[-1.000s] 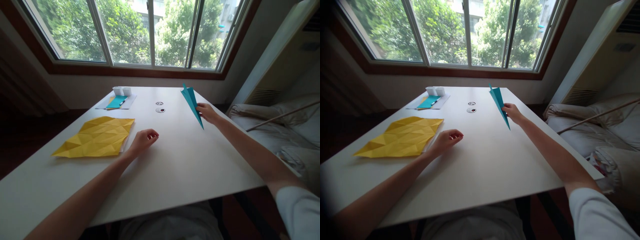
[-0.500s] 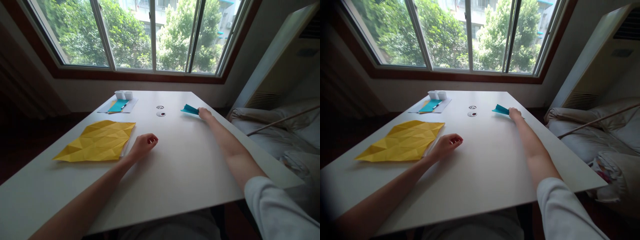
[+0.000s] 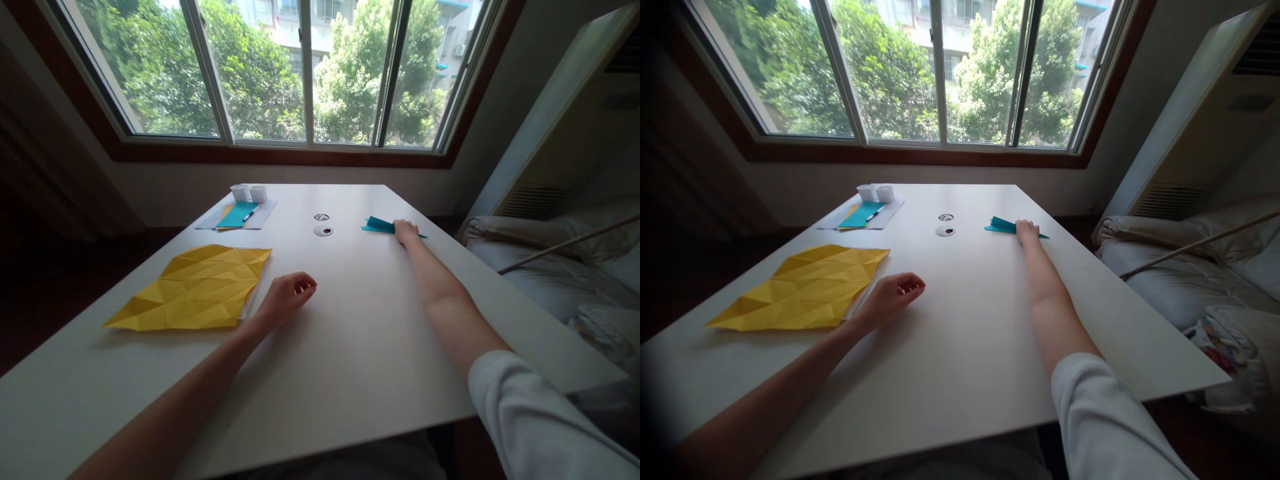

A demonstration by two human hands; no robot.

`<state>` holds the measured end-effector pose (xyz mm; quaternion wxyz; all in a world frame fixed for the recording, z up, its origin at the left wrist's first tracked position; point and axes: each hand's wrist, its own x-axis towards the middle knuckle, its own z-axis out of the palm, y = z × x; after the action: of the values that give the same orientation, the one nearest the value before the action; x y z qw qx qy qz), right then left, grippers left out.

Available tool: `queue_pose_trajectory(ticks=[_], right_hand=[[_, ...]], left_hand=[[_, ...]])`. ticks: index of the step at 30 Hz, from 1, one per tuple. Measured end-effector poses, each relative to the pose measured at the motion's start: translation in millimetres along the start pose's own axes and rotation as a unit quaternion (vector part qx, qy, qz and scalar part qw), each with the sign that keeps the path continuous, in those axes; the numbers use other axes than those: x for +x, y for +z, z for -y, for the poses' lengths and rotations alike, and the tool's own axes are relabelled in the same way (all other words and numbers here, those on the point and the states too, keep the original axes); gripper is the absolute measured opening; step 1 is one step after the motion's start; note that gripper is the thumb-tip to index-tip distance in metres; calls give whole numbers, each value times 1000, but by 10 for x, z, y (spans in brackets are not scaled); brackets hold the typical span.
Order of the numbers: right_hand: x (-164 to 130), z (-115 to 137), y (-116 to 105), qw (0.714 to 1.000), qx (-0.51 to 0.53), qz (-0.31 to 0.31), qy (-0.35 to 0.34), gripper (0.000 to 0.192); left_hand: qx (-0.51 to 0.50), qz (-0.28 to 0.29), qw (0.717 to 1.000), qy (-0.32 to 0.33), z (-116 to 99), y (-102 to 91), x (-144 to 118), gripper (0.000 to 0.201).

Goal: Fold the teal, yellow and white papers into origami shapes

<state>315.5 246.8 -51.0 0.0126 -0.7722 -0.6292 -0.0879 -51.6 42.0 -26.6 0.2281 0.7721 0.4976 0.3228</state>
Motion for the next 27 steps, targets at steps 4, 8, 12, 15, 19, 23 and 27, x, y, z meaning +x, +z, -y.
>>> queue_pose_trajectory(ticks=[4, 8, 12, 15, 19, 23, 27], right_hand=[[-20, 3, -18, 1000, 5, 4, -2, 32], [-44, -3, -77, 1000, 22, 2, -6, 31], [-104, 6, -183, 998, 44, -21, -26, 29], [-192, 40, -314, 995, 60, -48, -66, 34], [-435, 113, -515, 982, 81, -77, -150, 33], [-864, 211, -659, 962, 96, -74, -245, 29], [-1410, 316, -732, 911, 144, -75, -379, 23]], left_hand=[[0, 0, 1000, 7, 16, 8, -5, 17], [-4, 2, 1000, 14, 30, 12, -13, 17], [3, 6, 1000, 16, 7, 7, -20, 17], [26, 13, 999, 22, -24, -14, -26, 18], [126, 19, 991, 35, -41, -83, -31, 19], [280, -3, 960, 13, -24, -223, -24, 21], [376, -18, 923, -76, 24, -453, -18, 28]])
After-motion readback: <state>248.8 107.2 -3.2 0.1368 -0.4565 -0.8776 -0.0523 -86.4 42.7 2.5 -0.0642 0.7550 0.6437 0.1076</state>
